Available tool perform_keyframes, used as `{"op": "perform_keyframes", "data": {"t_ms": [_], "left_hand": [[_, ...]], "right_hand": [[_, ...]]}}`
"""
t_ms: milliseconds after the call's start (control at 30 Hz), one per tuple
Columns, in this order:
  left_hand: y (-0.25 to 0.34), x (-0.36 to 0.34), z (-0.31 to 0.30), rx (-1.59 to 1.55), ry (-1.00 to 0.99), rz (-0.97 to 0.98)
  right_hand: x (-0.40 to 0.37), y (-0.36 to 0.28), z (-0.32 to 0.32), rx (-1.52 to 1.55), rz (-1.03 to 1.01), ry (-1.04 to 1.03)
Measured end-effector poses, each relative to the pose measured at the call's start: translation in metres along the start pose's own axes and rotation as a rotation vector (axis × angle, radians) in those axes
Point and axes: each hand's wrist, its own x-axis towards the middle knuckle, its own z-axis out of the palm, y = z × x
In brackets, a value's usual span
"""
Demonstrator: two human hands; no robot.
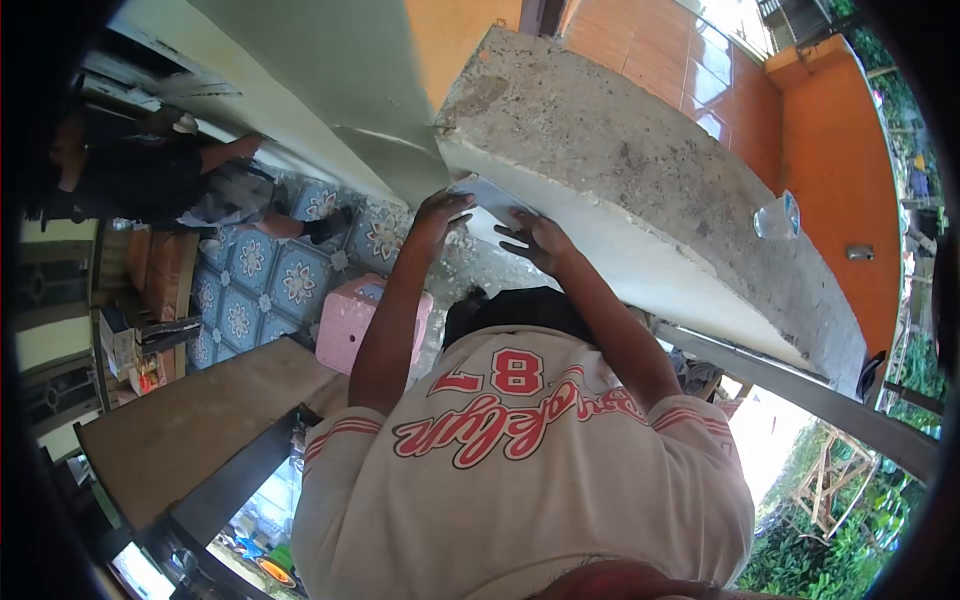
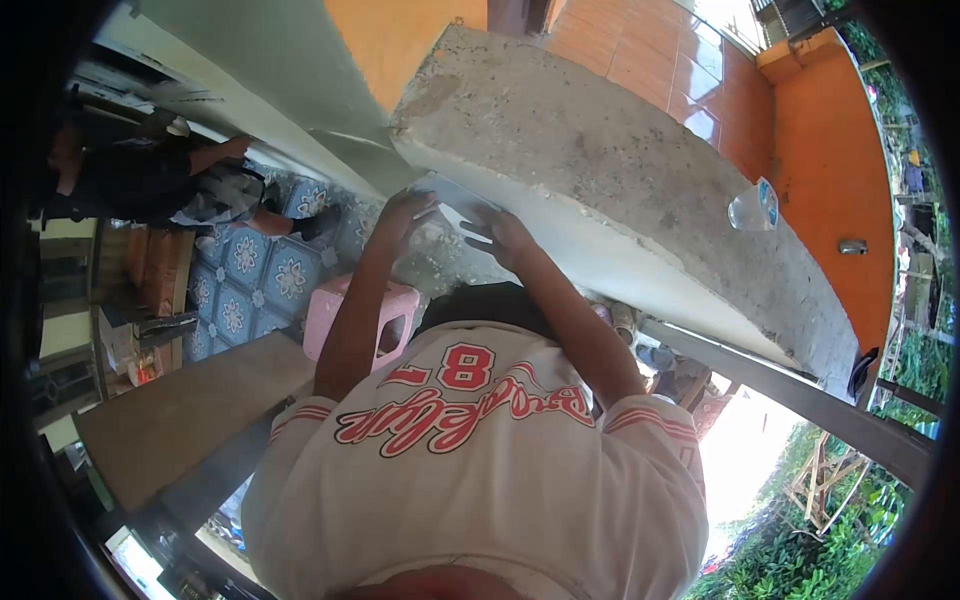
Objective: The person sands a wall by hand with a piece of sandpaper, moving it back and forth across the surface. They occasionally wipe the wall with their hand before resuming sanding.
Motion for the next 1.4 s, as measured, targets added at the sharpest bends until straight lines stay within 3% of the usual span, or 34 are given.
{"op": "perform_keyframes", "data": {"t_ms": [133, 267, 433, 667, 867, 933, 1000, 1067, 1133, 1267, 1333, 1400], "left_hand": [[0.022, -0.011, 0.014, -0.070, 0.026, 0.180], [0.013, -0.021, 0.054, -0.023, 0.036, 0.227], [-0.001, -0.045, 0.143, 0.222, -0.056, 0.315], [-0.087, -0.058, 0.300, 0.422, -0.232, 0.329], [-0.175, -0.091, 0.463, 0.615, -0.409, 0.239], [-0.207, -0.088, 0.494, 0.615, -0.534, 0.120], [-0.239, -0.086, 0.524, 0.403, -0.592, -0.244], [-0.257, -0.087, 0.552, 0.449, -0.650, -0.445], [-0.277, -0.087, 0.569, 0.415, -0.720, -0.492], [-0.286, -0.091, 0.587, 0.350, -0.708, -0.462], [-0.280, -0.085, 0.571, 0.285, -0.669, -0.453], [-0.271, -0.077, 0.547, 0.258, -0.678, -0.470]], "right_hand": [[0.009, -0.008, 0.022, 0.194, 0.070, -0.134], [-0.015, -0.016, 0.007, 0.344, 0.051, -0.215], [-0.071, -0.032, -0.053, 0.368, 0.046, -0.351], [-0.182, -0.032, -0.203, 0.412, -0.112, -0.261], [-0.297, -0.007, -0.364, 0.537, -0.395, 0.025], [-0.339, -0.005, -0.404, 0.515, -0.433, 0.306], [-0.389, -0.010, -0.428, 0.354, -0.529, 0.595], [-0.418, -0.004, -0.459, 0.212, -0.673, 0.794], [-0.454, -0.021, -0.441, 0.053, -0.755, 0.981], [-0.466, -0.028, -0.451, -0.151, -0.856, 1.054], [-0.469, -0.044, -0.425, -0.362, -0.794, 1.159], [-0.456, -0.058, -0.393, -0.385, -0.839, 1.145]]}}
